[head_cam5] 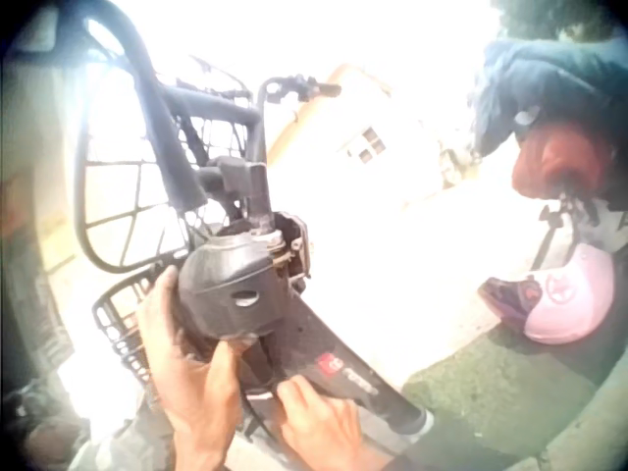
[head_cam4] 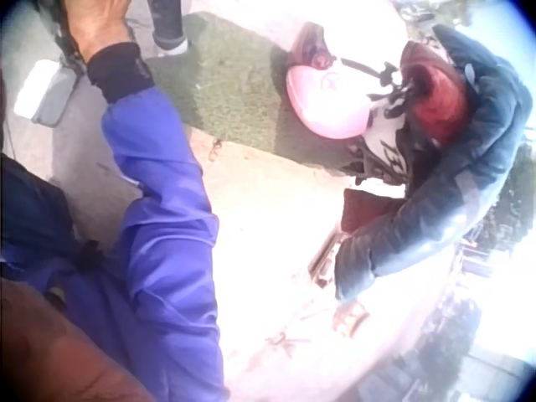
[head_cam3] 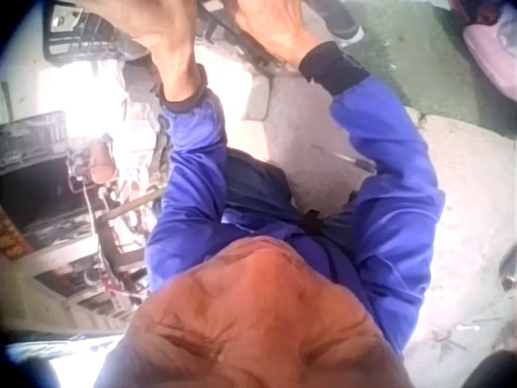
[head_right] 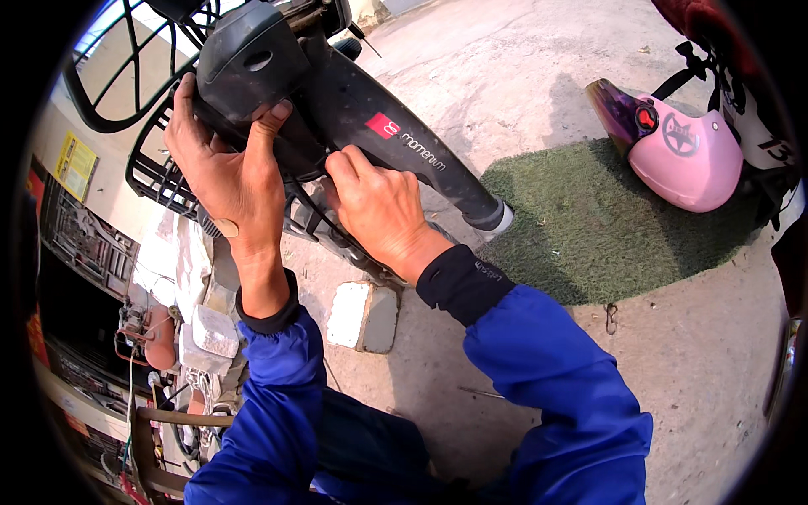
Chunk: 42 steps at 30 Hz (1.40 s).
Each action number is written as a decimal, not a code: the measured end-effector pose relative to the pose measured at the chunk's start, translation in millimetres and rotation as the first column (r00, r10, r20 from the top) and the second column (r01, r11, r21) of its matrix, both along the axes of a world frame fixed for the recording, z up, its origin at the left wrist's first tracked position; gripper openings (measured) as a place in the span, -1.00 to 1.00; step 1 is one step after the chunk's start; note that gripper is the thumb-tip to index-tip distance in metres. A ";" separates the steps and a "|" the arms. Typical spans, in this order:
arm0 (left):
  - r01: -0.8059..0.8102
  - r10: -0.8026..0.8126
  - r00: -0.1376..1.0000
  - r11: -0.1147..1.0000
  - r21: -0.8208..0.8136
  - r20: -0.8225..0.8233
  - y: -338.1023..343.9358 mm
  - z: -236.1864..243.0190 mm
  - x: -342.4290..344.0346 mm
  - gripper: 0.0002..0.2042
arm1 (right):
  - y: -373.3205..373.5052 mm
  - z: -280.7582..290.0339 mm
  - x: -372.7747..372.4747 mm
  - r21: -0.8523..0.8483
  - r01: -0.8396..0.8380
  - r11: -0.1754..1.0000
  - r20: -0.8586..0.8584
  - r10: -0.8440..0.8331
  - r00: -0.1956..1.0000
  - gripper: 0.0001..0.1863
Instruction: The person repairs the front handlebar assembly of a scooter. They connect electrical wires and secure them with a zip tie, then reattach the plastic handlebar cover and fasten it with screws using a screwdriver.
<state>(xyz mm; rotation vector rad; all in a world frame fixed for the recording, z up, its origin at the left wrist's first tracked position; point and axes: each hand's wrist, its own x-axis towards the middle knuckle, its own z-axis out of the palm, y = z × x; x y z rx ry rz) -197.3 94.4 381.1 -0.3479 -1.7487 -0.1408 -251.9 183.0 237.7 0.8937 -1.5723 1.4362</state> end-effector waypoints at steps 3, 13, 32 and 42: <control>0.000 0.000 1.000 1.000 -0.014 0.002 2.3 1.4 -1.0 -0.11 | 1.1 0.6 1.7 0.001 -0.015 1.000 0.033 0.015 0.999 -0.73; -0.102 0.096 0.993 0.989 -0.103 -0.062 11.6 4.2 -1.8 -0.14 | -2.3 -2.7 5.9 -0.030 -0.043 0.999 0.093 0.046 0.995 -0.72; -0.218 0.212 0.974 0.973 0.081 0.079 23.9 4.5 -0.5 -0.11 | 61.7 56.6 -29.5 -0.283 0.175 0.943 -0.262 -0.252 0.931 -0.48; -0.267 0.267 0.964 0.963 0.038 0.011 39.2 2.4 5.2 -0.09 | 54.5 103.4 -49.6 -0.424 -0.751 0.506 -0.014 0.826 0.564 0.32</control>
